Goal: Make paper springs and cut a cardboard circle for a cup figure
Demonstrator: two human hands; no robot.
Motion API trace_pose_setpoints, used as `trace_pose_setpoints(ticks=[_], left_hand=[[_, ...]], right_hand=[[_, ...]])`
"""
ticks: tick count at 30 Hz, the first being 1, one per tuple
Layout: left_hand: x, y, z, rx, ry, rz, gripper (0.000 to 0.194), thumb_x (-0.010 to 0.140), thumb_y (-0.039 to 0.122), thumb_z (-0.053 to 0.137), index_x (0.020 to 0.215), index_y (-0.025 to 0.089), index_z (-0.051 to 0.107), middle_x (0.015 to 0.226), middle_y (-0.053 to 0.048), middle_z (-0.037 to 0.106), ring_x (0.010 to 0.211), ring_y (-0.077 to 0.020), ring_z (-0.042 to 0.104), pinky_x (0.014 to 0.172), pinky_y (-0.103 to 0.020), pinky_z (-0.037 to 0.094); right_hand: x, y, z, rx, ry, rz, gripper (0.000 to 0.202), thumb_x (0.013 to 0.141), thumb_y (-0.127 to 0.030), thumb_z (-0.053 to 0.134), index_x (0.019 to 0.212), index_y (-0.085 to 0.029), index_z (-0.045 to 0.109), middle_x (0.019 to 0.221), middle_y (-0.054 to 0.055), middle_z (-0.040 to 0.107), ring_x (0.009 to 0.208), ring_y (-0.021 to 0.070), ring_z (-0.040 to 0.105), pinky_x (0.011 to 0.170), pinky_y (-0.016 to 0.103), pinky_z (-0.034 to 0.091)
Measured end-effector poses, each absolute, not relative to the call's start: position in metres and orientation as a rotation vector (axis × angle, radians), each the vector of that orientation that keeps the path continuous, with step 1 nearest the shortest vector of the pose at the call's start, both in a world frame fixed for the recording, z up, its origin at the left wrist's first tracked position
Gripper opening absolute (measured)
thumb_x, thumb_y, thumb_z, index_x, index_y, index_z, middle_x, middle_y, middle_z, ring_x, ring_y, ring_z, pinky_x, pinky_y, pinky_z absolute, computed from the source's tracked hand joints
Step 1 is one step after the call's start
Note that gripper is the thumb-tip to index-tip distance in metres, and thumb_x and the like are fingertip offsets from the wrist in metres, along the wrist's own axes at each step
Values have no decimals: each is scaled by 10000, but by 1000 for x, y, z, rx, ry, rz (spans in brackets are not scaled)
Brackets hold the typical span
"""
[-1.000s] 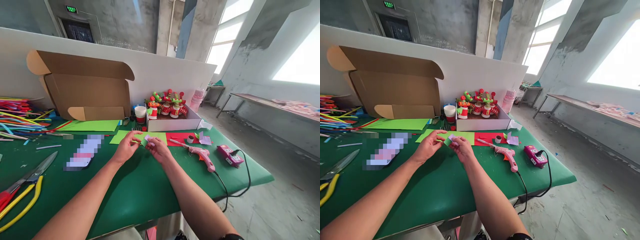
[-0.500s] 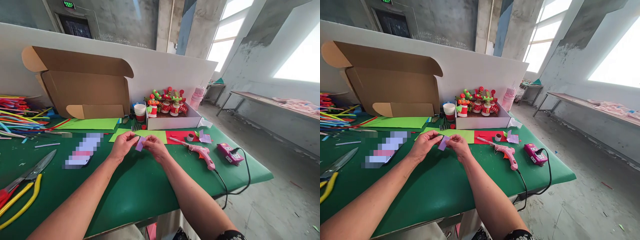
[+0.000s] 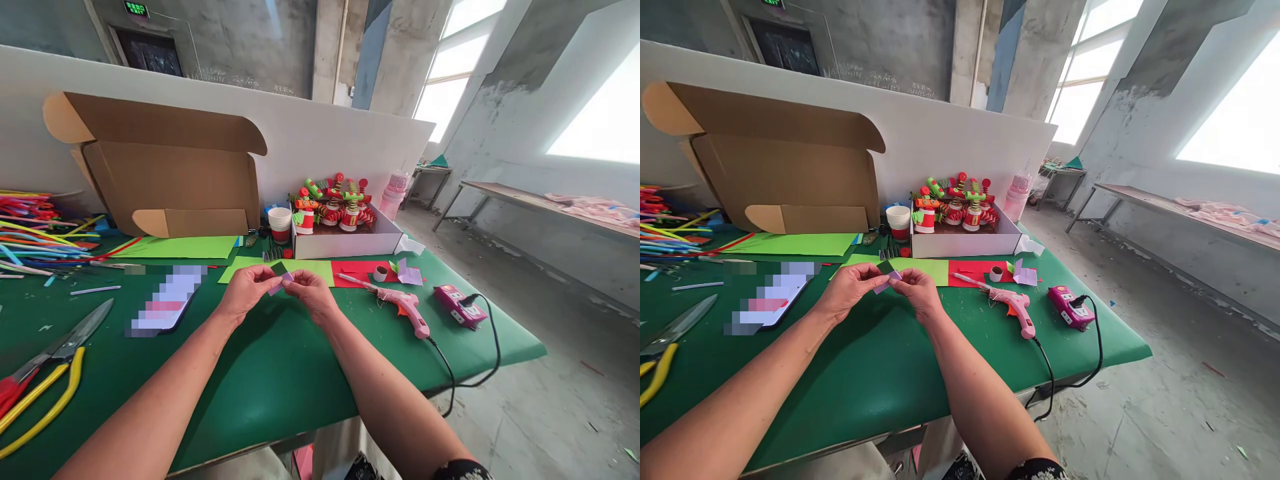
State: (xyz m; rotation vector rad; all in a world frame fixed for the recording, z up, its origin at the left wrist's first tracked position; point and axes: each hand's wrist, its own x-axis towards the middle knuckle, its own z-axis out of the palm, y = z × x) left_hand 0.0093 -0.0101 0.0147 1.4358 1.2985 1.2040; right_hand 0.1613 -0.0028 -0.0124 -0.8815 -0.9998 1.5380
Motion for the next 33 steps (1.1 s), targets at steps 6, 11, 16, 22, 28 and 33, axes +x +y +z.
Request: trace_pose_setpoints(ticks=[6,11,16,22,28,33], left_hand=[[10,-9,15,1452,1309,1176,414,503,553,802,610,183,651,599,14,597,614,-139,502,589,-260,408],[10,-6,9,1340,1237,1263,405,496,509,826,674,176,681,671,4,631,675,-153,550,650,-273,471],[10,-4,4,1367,1242,1287,356,535,491,810,652,178,686,637,6,637,651,-159,566,646,-295,492],[9,-5,4,1479,1267,1313,295,586,455,788,730,199,754,735,-30,720,744,-211,638,734,-344,521],[6,-7,5,1909,1241,1322,224,766,430,640,789,261,785,837,-40,748,810,-213,652,780,-330,513],[-1,-5,5,2249,1169,1265,250,856,363,550,879,283,785,790,-46,735,778,-206,607,769,-334,497]], right_hand=[[160,-4,-8,-932,-997,1518,394,476,-424,901,683,-160,695,630,-10,671,591,118,599,674,296,526],[158,-5,-7,-935,-965,1501,397,445,-429,908,667,-167,709,602,-14,672,564,114,607,649,280,549],[158,-7,-7,-921,-958,1539,373,475,-406,907,668,-159,706,575,-11,658,544,115,611,617,271,554],[159,-6,-7,-915,-926,1569,349,511,-388,907,671,-150,710,576,-4,663,523,104,606,591,256,552],[162,-4,-5,-958,-905,1581,281,579,-356,881,646,-150,702,516,-6,637,487,101,587,565,248,545],[165,-4,-4,-932,-887,1615,214,648,-314,837,622,-157,694,508,-2,628,483,105,581,559,241,543]])
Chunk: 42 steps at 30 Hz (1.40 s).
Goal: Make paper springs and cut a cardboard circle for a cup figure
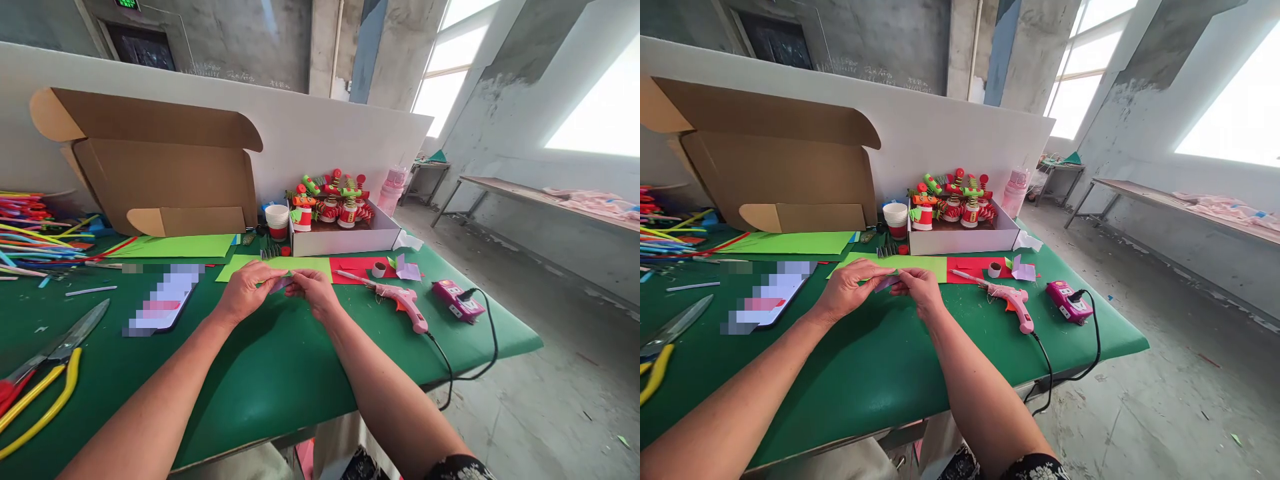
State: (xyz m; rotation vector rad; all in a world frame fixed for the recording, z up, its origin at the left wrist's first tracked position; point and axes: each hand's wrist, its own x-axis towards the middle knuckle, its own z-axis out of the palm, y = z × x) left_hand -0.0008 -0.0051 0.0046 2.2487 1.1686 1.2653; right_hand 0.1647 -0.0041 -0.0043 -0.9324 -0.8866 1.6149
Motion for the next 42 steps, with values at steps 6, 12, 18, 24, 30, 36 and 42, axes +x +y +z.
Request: trace_pose_setpoints(ticks=[6,12,18,24,30,36,42], left_hand=[[-7,-3,4,2502,1111,1182,306,909,296,476,1013,272,763,842,-61,744,756,-200,580,783,-353,478],[-8,-4,6,2572,1136,1161,314,912,300,475,1040,255,758,937,-84,754,834,-223,609,852,-394,471],[-4,-9,15,2127,1249,1285,348,878,360,473,1075,244,734,975,-59,749,900,-225,641,866,-360,483],[4,-11,19,1645,1215,1125,425,782,610,557,759,207,687,706,-13,651,742,-200,583,656,-276,448],[9,-13,14,1670,1187,1072,362,739,541,617,594,212,579,594,23,527,636,-161,467,610,-270,367],[10,-14,14,1629,1122,1082,326,723,455,602,521,212,524,535,39,466,590,-140,398,594,-276,319],[5,-15,13,1569,1013,1007,318,690,424,637,487,206,527,509,41,452,555,-129,407,577,-272,345]], right_hand=[[165,-3,-4,-957,-815,1654,227,707,-288,802,592,-157,657,473,1,610,445,100,565,527,223,526],[168,-4,0,-899,-850,1658,282,599,-343,878,658,-140,691,546,0,643,493,93,579,578,238,544],[168,-5,2,-908,-942,1497,361,474,-369,908,685,-161,703,570,-29,649,520,97,589,597,255,537],[164,-2,-2,-900,-977,1471,400,456,-413,903,700,-170,700,608,-24,668,546,111,602,635,279,540],[163,-2,-4,-902,-1002,1489,386,490,-397,890,727,-176,680,628,-31,663,550,109,601,639,281,525],[162,-7,-2,-911,-1101,1509,354,561,-449,850,659,-180,642,555,-59,581,513,77,521,574,231,455],[170,-6,-1,-888,-1152,1700,316,531,-375,864,616,-176,634,539,-63,557,487,63,489,531,207,413]])
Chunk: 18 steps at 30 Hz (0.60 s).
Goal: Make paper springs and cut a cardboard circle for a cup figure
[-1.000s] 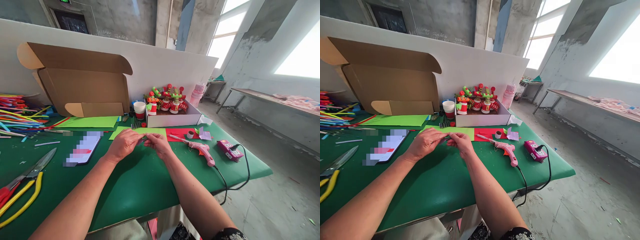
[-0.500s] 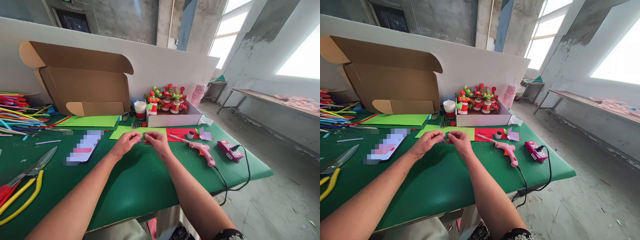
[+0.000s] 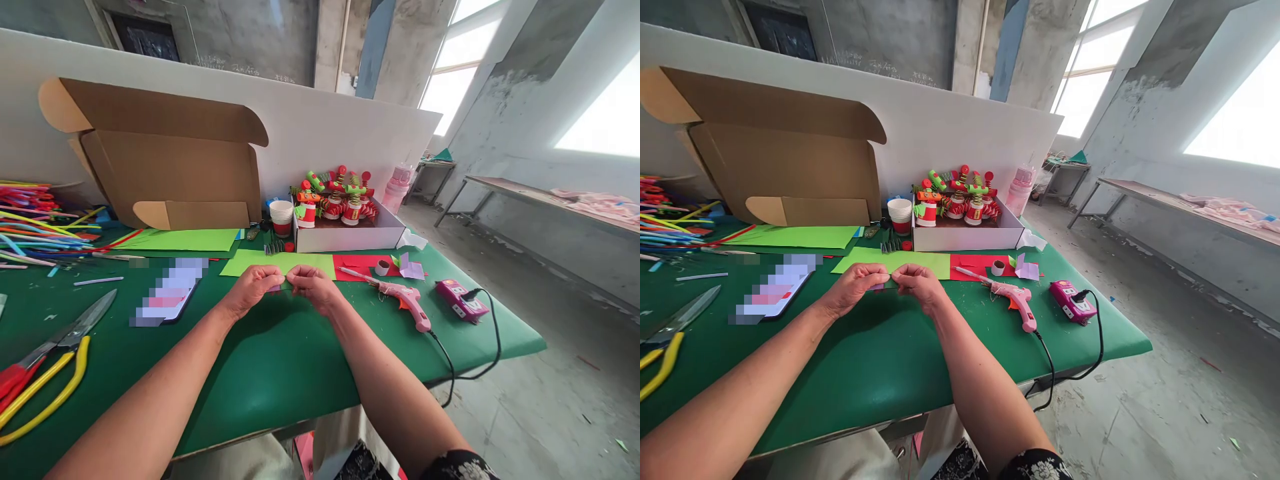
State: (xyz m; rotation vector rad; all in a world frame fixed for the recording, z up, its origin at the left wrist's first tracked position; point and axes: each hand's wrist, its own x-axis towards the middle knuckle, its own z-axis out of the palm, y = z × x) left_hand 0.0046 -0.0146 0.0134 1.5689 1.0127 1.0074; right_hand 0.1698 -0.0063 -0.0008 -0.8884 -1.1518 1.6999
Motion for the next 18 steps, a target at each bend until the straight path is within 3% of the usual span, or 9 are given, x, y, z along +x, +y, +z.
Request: trace_pose_setpoints(ticks=[3,8,13,18], left_hand=[[1,-11,12,1499,993,1024,335,667,452,696,514,199,538,527,39,477,550,-130,451,575,-270,389],[-1,-4,10,1266,1036,1287,457,754,651,594,774,195,593,628,24,553,601,-136,528,626,-277,457],[7,-9,11,1173,1006,1249,472,585,552,820,800,180,628,678,19,603,652,-128,545,666,-267,466],[13,-9,6,1261,1041,1230,386,581,499,813,700,177,638,658,26,566,616,-118,499,616,-263,423]], right_hand=[[173,-6,0,-862,-1219,1768,306,529,-358,867,652,-166,662,533,-50,587,508,80,539,562,218,460],[170,-3,-3,-873,-905,1675,323,529,-326,878,645,-176,616,523,-30,627,524,106,602,667,273,551],[165,-2,-9,-835,-823,1644,362,517,-309,905,657,-182,596,556,-21,646,555,116,625,666,272,557],[162,-4,-12,-845,-891,1638,395,497,-362,918,668,-174,615,589,-41,630,570,100,614,682,257,531]])
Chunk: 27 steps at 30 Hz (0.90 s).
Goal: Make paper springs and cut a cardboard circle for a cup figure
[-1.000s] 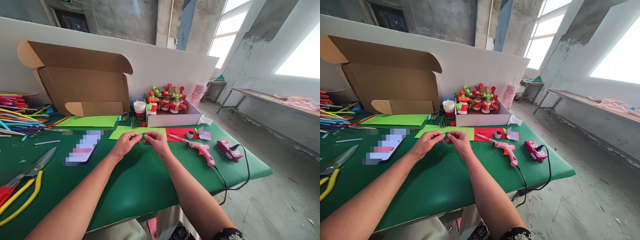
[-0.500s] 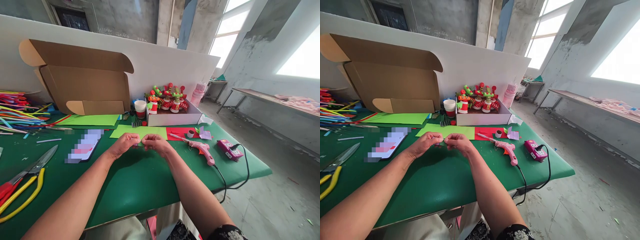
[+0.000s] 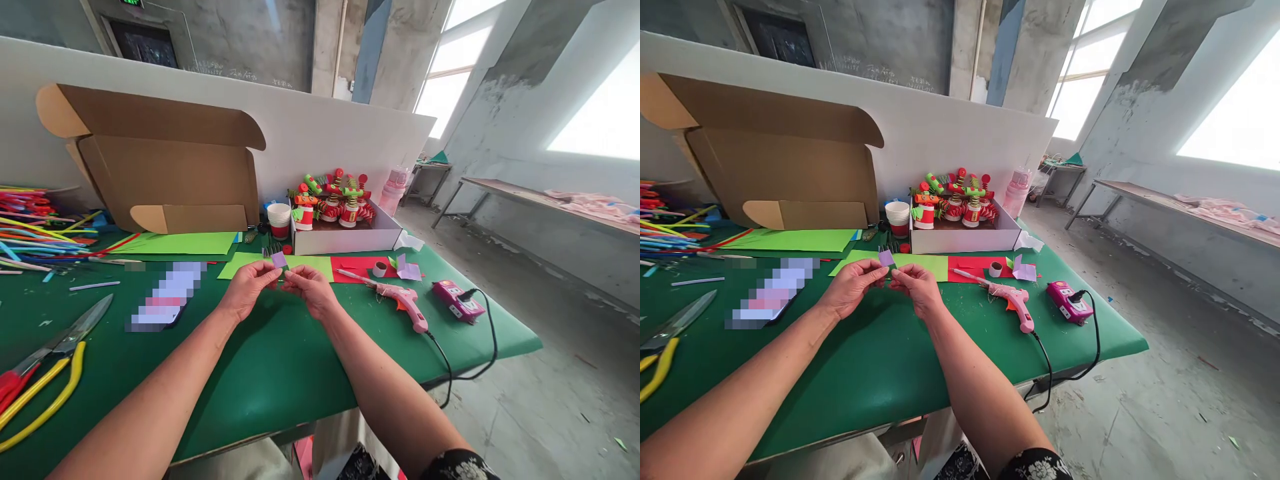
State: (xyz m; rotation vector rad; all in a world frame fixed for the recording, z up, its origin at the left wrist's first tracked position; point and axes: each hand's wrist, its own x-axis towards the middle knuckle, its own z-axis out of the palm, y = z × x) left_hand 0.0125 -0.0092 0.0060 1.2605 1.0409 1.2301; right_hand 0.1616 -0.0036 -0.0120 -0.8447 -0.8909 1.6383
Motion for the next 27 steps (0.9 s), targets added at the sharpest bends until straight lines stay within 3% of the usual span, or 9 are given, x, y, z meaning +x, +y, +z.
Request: trace_pose_setpoints(ticks=[5,11,16,27], left_hand=[[10,-8,4,1329,1081,1192,301,582,424,794,619,169,638,604,21,562,591,-117,463,589,-260,383],[13,-9,5,1389,1131,1178,262,578,395,752,563,179,605,552,35,524,569,-115,430,561,-255,350],[10,-8,5,1402,1178,1183,271,567,402,744,551,183,585,540,38,518,555,-114,421,550,-255,346],[9,-8,7,1395,1146,1133,302,568,430,749,576,180,581,559,39,522,558,-113,448,569,-262,386]], right_hand=[[160,-3,-12,-920,-962,1577,392,496,-415,902,672,-163,658,656,-36,629,604,87,569,669,250,480],[156,-1,-15,-951,-973,1425,368,475,-415,885,581,-169,633,577,-40,597,577,86,508,623,242,417],[160,0,-16,-958,-993,1587,370,472,-405,893,634,-167,661,588,-37,606,563,92,535,636,260,438],[159,-2,-15,-967,-987,1524,343,496,-399,888,622,-176,660,568,-50,586,537,79,499,603,246,431]])
